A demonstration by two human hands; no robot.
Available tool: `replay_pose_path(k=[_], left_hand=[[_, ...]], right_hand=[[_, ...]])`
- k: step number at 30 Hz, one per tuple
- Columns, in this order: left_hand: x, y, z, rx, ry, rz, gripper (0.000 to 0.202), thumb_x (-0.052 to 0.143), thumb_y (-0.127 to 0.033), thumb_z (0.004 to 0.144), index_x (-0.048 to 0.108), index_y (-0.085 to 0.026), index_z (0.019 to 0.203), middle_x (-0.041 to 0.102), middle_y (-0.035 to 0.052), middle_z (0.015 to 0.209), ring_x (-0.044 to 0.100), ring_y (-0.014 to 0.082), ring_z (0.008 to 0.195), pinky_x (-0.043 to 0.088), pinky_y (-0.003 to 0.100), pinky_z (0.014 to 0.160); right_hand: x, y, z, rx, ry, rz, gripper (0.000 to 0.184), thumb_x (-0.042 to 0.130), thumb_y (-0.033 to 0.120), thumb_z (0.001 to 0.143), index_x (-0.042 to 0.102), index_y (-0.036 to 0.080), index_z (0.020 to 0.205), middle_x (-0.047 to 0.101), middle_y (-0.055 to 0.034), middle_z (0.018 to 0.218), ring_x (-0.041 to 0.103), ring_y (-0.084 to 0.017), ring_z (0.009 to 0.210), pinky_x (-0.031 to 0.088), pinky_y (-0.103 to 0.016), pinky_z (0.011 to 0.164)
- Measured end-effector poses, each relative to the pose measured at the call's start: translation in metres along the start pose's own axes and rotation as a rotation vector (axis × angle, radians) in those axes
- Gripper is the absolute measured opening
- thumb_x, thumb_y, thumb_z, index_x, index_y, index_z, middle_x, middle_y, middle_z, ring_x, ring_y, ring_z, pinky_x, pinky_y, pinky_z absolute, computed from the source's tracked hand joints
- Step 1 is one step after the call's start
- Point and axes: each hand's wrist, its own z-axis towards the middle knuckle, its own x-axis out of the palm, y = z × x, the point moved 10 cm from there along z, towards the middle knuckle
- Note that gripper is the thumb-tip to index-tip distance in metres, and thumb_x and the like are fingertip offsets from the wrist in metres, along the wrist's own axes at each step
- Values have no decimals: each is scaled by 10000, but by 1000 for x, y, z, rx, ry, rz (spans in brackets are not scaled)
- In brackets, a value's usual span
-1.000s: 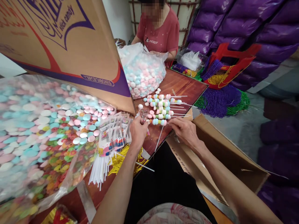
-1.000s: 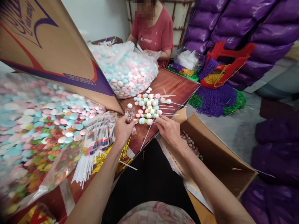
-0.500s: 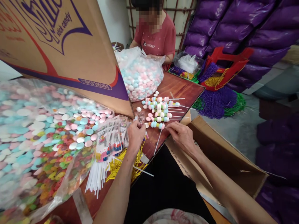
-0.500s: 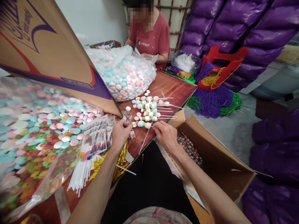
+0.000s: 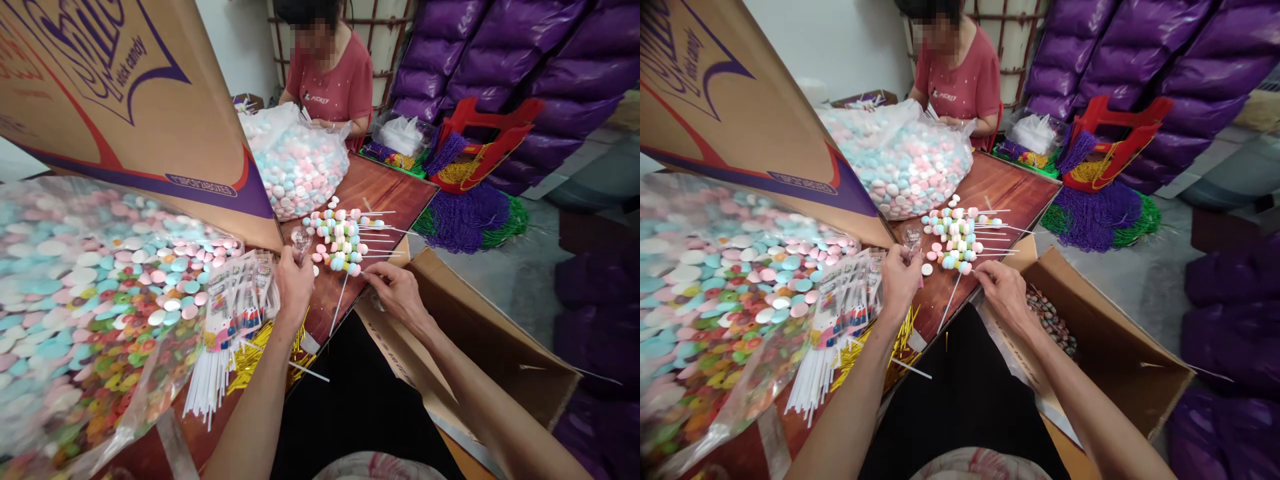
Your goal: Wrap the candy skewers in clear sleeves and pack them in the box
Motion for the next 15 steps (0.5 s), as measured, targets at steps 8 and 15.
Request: replay_pose_path(k=[8, 15], left_hand=[[35, -10, 21, 19, 211, 256, 317, 668, -271, 826, 604, -159, 1115, 725, 161, 1048, 681, 292, 1013, 468, 342, 807], [29, -12, 14, 64, 190, 196, 408, 666, -229, 804, 623, -219, 1209, 740, 83, 1089, 675, 263, 1033, 476, 357, 892]], right_hand=[[6, -9, -5, 29, -4, 51, 223, 578, 369, 875, 746, 227, 840, 746, -9, 795, 631, -169, 667, 440, -272, 657], [7, -9, -11, 45, -24, 91, 223, 582, 356, 872, 747, 210, 834, 745, -16, 786, 627, -165, 648, 443, -271, 637]])
